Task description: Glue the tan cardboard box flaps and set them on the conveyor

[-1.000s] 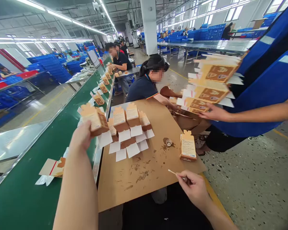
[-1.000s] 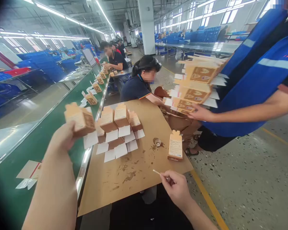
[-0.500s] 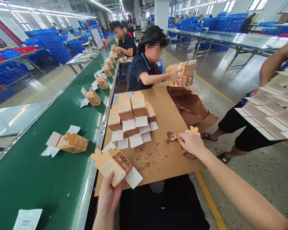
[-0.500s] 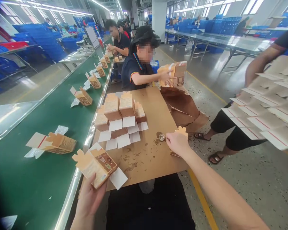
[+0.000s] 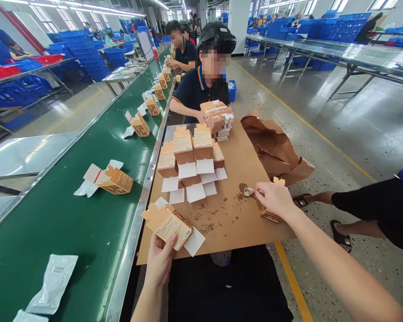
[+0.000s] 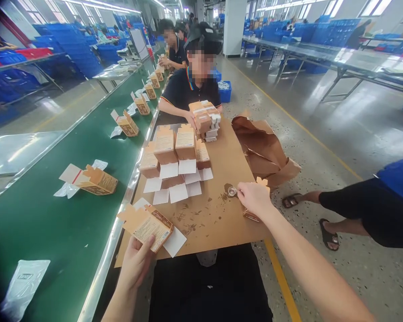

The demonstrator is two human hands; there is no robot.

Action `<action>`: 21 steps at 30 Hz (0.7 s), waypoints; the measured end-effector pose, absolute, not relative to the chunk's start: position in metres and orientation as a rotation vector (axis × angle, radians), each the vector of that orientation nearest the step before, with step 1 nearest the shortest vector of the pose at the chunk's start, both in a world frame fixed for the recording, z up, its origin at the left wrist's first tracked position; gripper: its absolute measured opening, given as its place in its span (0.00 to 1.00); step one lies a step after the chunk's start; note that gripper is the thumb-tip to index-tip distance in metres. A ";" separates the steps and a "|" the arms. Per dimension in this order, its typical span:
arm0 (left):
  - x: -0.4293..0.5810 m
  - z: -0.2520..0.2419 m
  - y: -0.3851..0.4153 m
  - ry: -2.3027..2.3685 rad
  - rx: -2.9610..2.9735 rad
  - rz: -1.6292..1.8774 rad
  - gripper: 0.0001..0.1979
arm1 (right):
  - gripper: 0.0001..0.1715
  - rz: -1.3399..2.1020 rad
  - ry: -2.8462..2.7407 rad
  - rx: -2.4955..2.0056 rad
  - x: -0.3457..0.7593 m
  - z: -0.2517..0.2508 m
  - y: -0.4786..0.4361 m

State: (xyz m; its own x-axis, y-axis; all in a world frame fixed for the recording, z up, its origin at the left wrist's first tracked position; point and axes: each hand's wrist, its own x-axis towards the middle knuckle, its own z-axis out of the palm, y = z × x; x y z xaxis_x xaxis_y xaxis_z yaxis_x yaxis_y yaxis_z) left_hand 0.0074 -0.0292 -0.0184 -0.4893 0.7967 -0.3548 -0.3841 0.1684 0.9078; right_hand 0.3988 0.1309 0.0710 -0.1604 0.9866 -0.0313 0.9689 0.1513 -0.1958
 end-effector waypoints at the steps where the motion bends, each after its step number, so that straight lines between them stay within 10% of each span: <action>1: 0.009 -0.019 -0.028 1.469 0.425 1.527 0.42 | 0.16 0.285 -2.230 -1.886 0.395 0.067 0.120; 8: 0.009 -0.026 -0.024 1.522 0.410 1.592 0.44 | 0.17 0.594 -2.020 -1.125 0.286 -0.009 0.001; 21: 0.021 -0.022 -0.025 1.608 0.539 1.588 0.48 | 0.19 0.599 -2.066 -1.172 0.258 -0.047 -0.001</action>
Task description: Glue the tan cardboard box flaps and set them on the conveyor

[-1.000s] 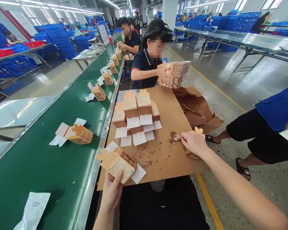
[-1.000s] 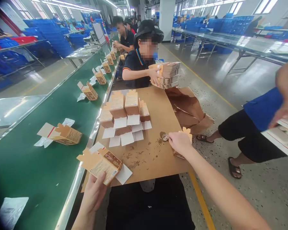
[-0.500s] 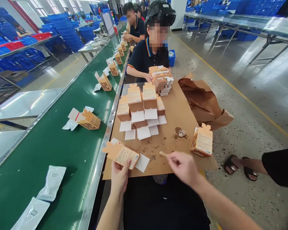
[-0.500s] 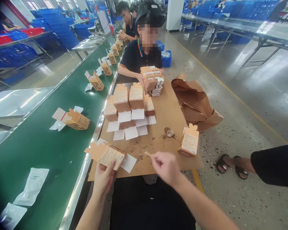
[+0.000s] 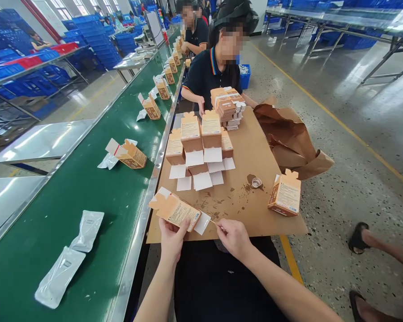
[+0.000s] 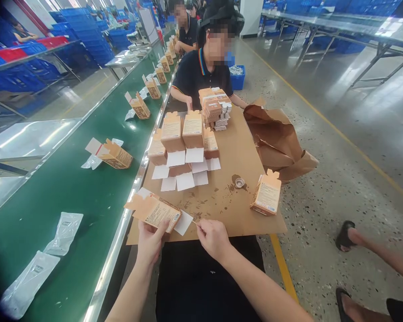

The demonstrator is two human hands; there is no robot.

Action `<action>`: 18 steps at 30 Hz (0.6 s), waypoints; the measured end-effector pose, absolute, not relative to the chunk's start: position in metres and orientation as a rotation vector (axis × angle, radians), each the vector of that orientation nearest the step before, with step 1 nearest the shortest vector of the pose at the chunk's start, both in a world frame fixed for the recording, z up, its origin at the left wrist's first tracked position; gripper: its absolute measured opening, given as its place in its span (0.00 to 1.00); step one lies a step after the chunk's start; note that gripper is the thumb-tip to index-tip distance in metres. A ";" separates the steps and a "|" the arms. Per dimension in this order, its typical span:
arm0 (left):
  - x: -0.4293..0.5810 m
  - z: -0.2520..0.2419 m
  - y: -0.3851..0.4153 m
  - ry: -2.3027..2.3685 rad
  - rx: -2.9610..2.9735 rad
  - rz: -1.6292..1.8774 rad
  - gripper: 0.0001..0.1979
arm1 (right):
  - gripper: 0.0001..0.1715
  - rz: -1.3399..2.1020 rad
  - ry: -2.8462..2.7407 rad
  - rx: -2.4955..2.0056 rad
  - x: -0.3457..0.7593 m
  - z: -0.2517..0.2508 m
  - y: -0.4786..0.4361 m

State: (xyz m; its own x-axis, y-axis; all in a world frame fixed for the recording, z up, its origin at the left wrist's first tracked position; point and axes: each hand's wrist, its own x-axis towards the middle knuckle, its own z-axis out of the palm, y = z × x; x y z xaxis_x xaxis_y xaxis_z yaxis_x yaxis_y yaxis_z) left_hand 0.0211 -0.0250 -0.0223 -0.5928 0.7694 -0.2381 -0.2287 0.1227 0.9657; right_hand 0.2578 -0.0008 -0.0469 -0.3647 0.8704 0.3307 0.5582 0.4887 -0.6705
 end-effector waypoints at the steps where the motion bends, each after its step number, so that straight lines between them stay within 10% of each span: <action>1: 0.023 -0.022 -0.028 1.630 0.585 1.570 0.49 | 0.18 0.623 -2.021 -1.175 0.262 -0.046 -0.002; 18: 0.044 -0.021 -0.043 1.989 1.068 1.459 0.39 | 0.25 0.756 -1.653 -1.218 0.299 -0.037 -0.026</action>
State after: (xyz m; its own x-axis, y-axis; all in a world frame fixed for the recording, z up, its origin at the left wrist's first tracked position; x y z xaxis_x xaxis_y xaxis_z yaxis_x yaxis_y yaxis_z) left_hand 0.0445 -0.0433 -0.0215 -0.5993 0.7959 0.0855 0.3205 0.1408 0.9367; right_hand 0.2987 -0.0260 -0.0374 -0.0895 0.9457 0.3126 0.3825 0.3224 -0.8659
